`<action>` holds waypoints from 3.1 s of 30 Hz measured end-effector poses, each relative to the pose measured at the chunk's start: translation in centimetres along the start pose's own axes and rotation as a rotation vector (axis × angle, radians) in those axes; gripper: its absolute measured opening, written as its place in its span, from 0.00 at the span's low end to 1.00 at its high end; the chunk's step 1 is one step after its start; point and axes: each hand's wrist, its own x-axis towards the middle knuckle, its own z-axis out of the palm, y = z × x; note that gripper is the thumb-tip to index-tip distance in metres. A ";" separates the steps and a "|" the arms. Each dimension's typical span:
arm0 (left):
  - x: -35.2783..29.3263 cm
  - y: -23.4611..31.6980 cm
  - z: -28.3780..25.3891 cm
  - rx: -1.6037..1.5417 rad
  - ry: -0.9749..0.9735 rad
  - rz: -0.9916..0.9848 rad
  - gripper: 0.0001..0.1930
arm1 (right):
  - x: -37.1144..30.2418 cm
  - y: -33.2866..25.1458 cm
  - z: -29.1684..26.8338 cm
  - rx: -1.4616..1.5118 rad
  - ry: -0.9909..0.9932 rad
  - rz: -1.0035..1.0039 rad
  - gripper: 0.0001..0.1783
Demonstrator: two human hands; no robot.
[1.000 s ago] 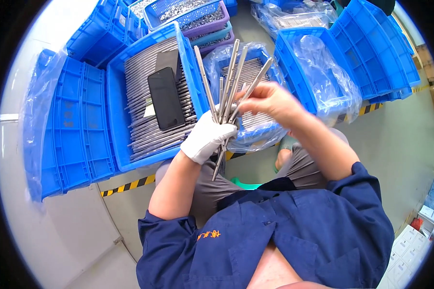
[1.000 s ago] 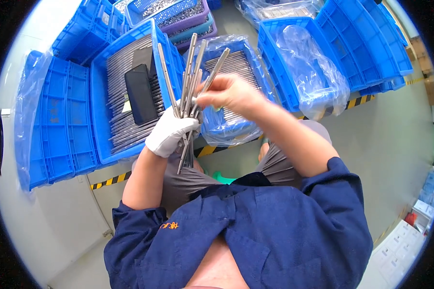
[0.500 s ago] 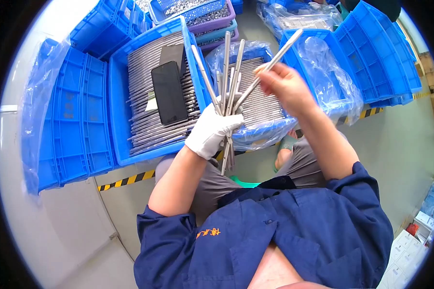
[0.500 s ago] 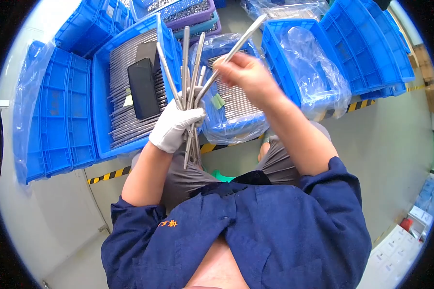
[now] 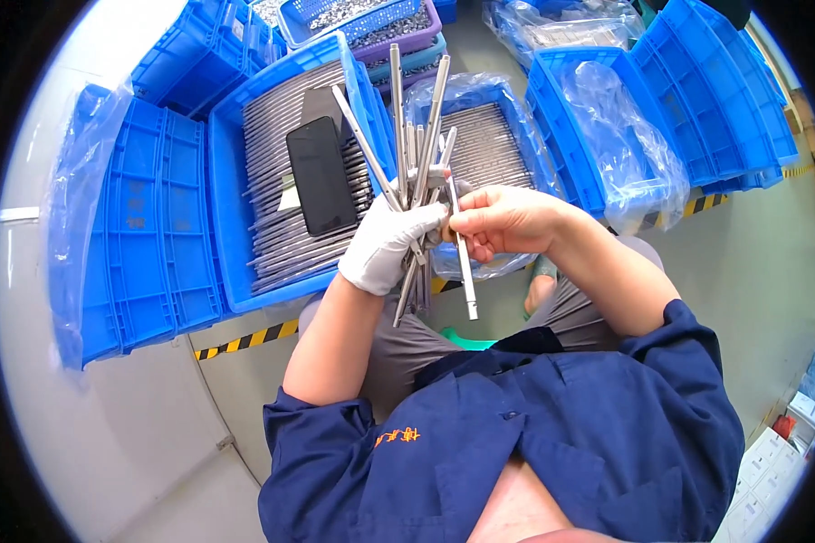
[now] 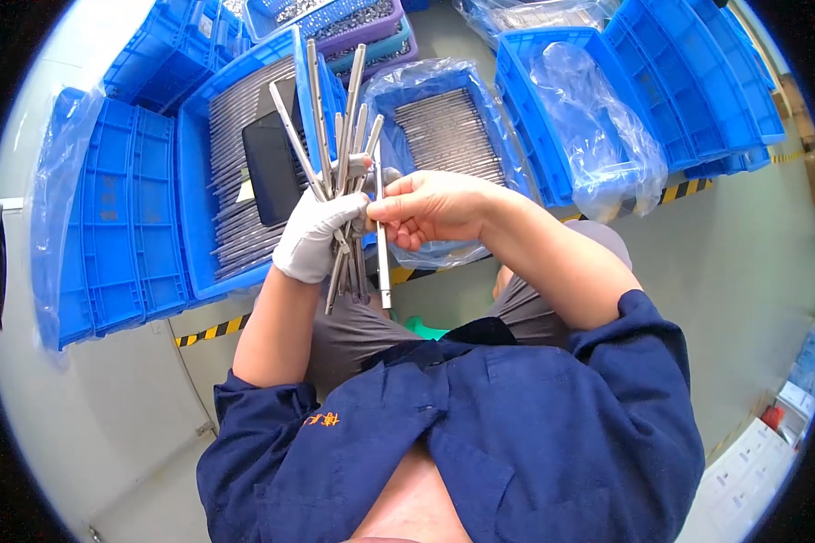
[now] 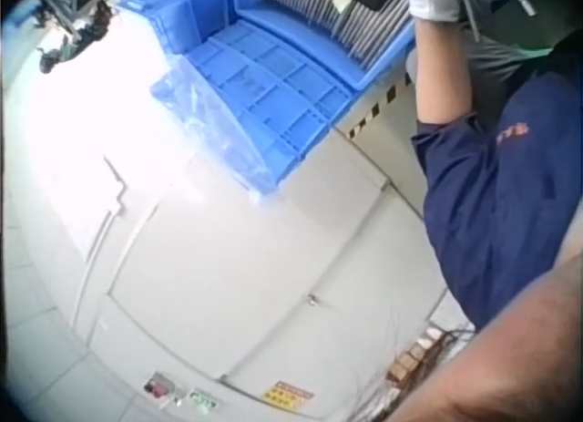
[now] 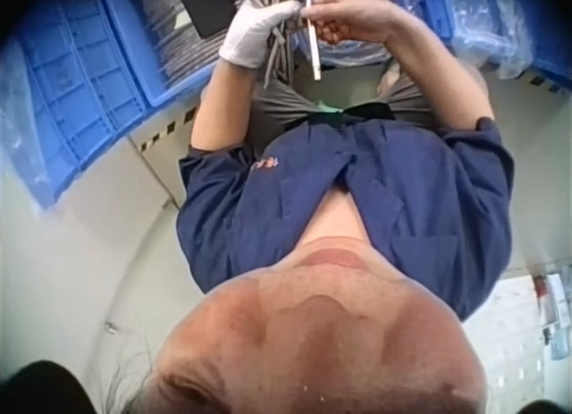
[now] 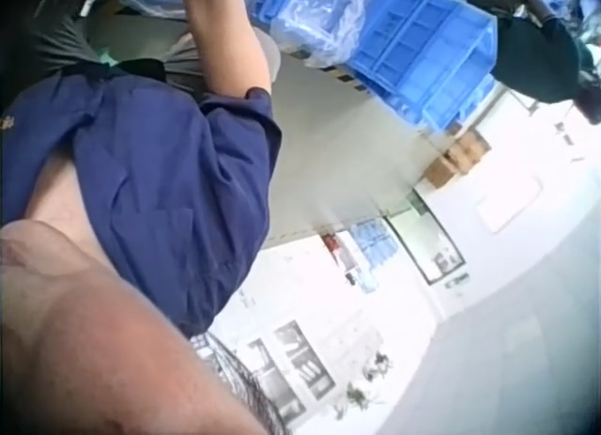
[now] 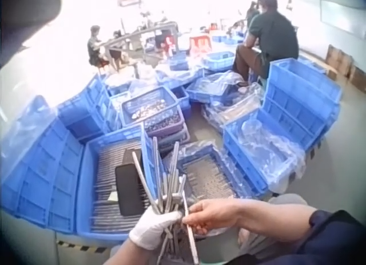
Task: Sorting and inspecting metal tubes or rods between plastic crates.
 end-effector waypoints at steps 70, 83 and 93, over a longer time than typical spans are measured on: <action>0.1 -0.1 -0.3 0.031 -0.005 0.088 0.21 | -0.6 -0.5 0.4 -0.106 0.013 -0.018 0.12; 0.4 0.9 -2.8 -0.085 -0.014 0.223 0.17 | -2.7 -0.5 4.6 -0.921 -0.232 -0.063 0.12; 0.2 -2.8 0.2 0.520 -0.259 -0.026 0.11 | -4.9 -5.9 -3.2 -0.274 0.198 -0.728 0.09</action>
